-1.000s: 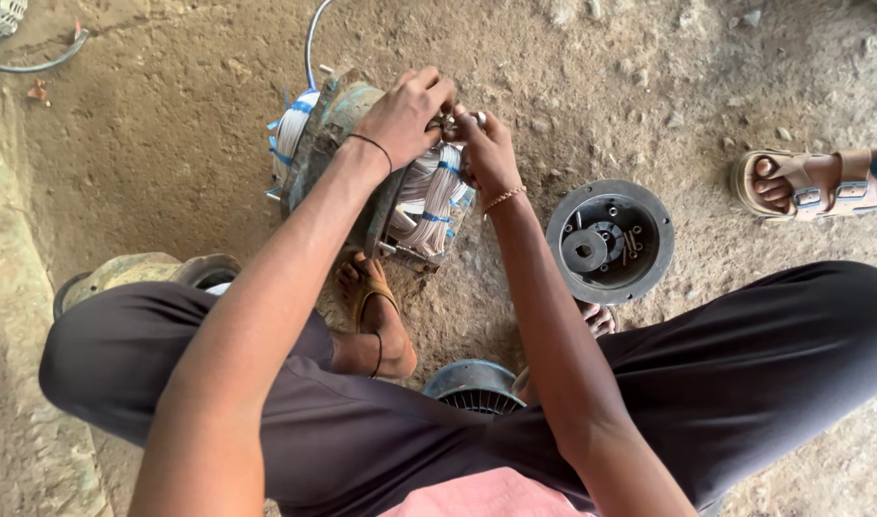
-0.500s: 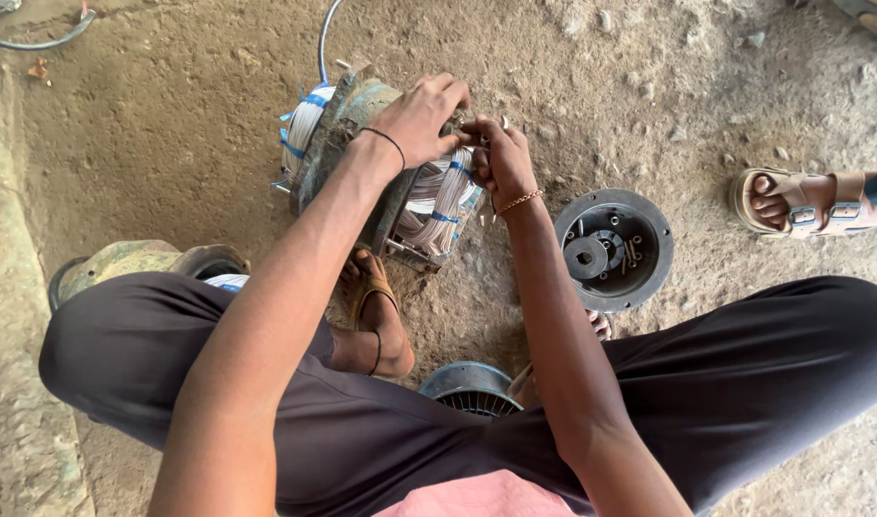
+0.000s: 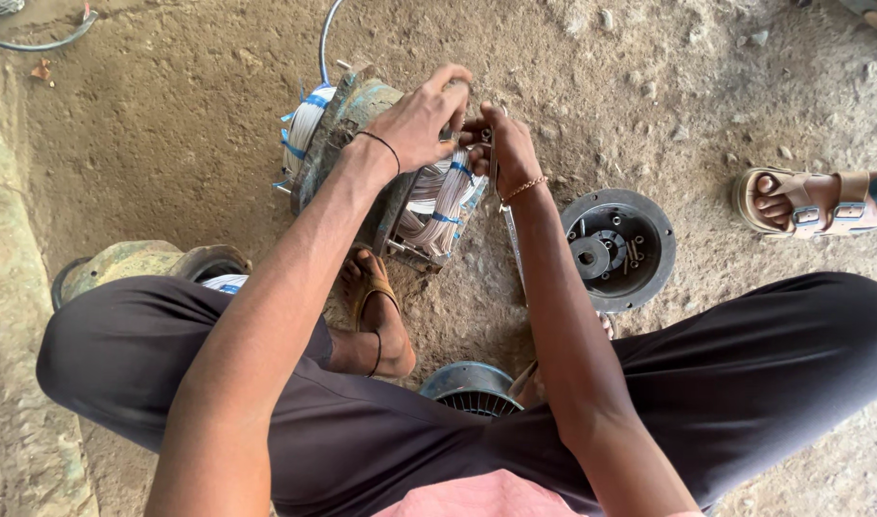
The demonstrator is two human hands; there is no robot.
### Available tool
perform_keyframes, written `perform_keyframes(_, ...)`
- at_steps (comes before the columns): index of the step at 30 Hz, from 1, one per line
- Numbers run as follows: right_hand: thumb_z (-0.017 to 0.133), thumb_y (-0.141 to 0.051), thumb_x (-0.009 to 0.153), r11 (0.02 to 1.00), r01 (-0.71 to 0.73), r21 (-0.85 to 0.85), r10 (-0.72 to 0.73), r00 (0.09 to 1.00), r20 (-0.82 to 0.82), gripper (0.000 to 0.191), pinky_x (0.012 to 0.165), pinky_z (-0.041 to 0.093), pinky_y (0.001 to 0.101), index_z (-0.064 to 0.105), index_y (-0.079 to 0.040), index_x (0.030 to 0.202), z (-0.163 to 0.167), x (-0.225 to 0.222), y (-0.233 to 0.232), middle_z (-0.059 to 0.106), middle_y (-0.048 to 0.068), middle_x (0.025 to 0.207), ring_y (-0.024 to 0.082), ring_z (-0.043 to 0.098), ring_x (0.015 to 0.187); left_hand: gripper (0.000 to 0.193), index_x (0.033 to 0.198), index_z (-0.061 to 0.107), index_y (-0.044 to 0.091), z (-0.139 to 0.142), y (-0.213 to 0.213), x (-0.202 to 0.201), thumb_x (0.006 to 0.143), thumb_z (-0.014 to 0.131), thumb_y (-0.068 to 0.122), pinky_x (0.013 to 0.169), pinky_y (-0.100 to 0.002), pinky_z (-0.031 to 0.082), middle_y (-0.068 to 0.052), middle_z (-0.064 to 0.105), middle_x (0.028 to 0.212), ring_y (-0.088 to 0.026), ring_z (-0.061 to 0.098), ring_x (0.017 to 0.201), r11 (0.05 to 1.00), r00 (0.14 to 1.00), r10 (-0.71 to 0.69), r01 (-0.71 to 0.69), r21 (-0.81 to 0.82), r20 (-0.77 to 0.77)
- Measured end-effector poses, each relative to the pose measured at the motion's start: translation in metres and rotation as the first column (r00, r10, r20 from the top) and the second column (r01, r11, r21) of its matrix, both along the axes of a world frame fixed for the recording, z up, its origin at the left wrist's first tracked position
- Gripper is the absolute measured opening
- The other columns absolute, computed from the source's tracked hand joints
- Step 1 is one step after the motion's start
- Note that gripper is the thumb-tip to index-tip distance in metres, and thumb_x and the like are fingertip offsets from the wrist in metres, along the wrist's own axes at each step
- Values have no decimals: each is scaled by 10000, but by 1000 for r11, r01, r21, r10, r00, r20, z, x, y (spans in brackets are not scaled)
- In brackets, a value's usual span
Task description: The person sits on the ground and uses a wrench to tighten bolts on a motor stator. They adjust the stator and repeatedly tighten fasteners with both hands.
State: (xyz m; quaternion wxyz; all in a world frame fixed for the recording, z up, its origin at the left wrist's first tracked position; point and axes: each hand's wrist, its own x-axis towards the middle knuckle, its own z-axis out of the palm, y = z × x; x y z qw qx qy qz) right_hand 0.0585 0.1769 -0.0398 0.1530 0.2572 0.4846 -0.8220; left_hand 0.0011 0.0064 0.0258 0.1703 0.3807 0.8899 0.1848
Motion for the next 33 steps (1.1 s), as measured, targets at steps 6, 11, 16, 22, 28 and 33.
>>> perform_keyframes(6, 472, -366, 1072, 999, -17, 32, 18, 1000, -14, 443, 407, 533, 260, 632, 44, 1021, 1, -8, 0, 678, 115, 760, 127, 604, 506, 491, 1156, 566, -53, -9, 1, -2, 746, 831, -16, 864, -349, 602, -253, 396, 1473, -407, 645, 1143, 990, 991, -22, 39, 134, -131)
perform_keyframes(11, 462, -375, 1081, 998, -31, 45, 32, 999, -15, 446, 404, 530, 258, 616, 39, 1019, 5, -8, 0, 665, 104, 756, 121, 598, 501, 135, 1070, 600, -20, -15, 0, -3, 1005, 700, 43, 919, -257, 605, -135, 524, 1474, -261, 753, 1103, 995, 995, 40, -31, -91, 95)
perform_keyframes(16, 477, -368, 1074, 999, -38, -1, 38, 999, -15, 419, 383, 510, 243, 629, 19, 1021, 7, -10, -1, 646, 83, 744, 102, 579, 486, 547, 1133, 624, -22, -19, 0, -5, 688, 922, 84, 989, -420, 531, -222, 422, 1475, -412, 590, 1236, 990, 974, -61, 87, 112, -220)
perform_keyframes(22, 492, -340, 1073, 998, -31, 52, 30, 1000, 3, 349, 392, 510, 250, 598, -16, 1000, 5, -12, -1, 674, 97, 770, 104, 583, 501, 584, 1253, 585, -29, -19, 0, -5, 746, 866, 40, 949, -385, 577, -244, 403, 1485, -398, 625, 1226, 996, 987, -34, 47, 82, -154)
perform_keyframes(28, 485, -332, 1086, 999, -30, 11, 30, 999, 35, 360, 381, 501, 244, 595, -11, 964, 7, -13, -1, 662, 77, 745, 102, 583, 492, 407, 1140, 558, -25, -13, 0, -4, 840, 828, 25, 919, -308, 573, -161, 449, 1461, -292, 673, 1162, 996, 999, -31, 35, 82, -42)
perform_keyframes(33, 470, -327, 1097, 998, -55, 36, 55, 998, 1, 365, 381, 501, 235, 602, -21, 949, 7, -13, 0, 663, 76, 733, 101, 594, 482, 495, 1214, 609, 5, -5, 2, 1, 779, 843, 34, 944, -365, 576, -194, 448, 1456, -368, 644, 1197, 997, 997, -47, 52, 61, -66)
